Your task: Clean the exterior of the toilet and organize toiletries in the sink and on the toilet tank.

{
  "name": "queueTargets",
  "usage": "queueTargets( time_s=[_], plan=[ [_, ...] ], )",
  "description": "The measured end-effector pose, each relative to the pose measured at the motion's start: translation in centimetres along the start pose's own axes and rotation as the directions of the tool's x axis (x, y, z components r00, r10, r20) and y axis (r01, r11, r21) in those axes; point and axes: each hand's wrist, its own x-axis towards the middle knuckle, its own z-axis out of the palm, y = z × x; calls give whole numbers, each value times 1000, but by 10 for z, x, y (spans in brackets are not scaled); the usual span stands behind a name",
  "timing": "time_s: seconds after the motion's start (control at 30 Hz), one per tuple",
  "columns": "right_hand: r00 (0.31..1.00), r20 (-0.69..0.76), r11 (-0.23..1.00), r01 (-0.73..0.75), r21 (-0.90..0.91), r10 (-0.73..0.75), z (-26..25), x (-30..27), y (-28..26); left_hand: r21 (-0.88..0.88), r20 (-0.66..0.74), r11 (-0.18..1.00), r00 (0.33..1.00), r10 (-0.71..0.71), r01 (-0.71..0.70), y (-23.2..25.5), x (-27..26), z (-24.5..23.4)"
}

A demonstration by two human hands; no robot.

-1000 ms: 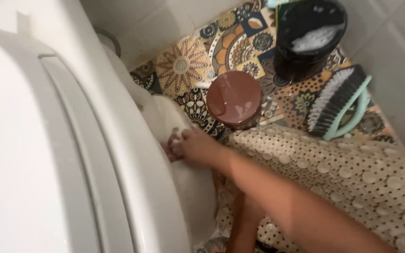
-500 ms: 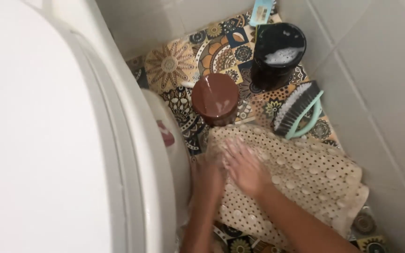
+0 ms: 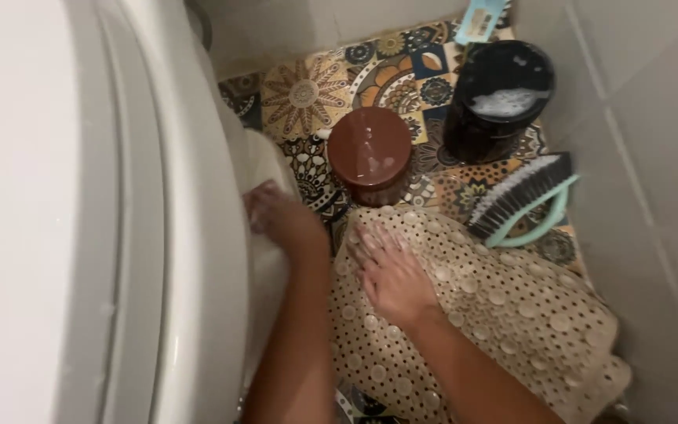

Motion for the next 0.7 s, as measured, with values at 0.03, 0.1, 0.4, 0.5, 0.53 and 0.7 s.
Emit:
queueTargets(
  time_s=[0.03, 0.1, 0.4, 0.5, 0.53, 0.7],
  plan=[
    [982, -179, 998, 44, -36, -50, 10, 3, 1, -7, -38, 1000, 999, 12, -12, 3, 9, 4],
    [934, -340, 993, 78, -90, -105, 12, 2, 6, -26, -64, 999, 998, 23, -25, 17, 38, 26],
    [999, -50, 996, 15, 93, -10, -3, 1, 7, -347, -496, 924, 867, -34, -162, 25, 40, 60],
    [979, -196, 997, 66, 45, -56, 0, 5, 8, -353, -473, 923, 880, -35, -152, 15, 9, 44],
    [986, -163, 997, 52, 62, -41, 0, 1, 7, -354, -428, 927, 903, -39, -128, 15, -3, 31],
    [985, -163, 998, 57, 35, -50, -1, 2, 8, -311, -314, 948, 949, -30, -72, 3, -27, 17]
  ],
)
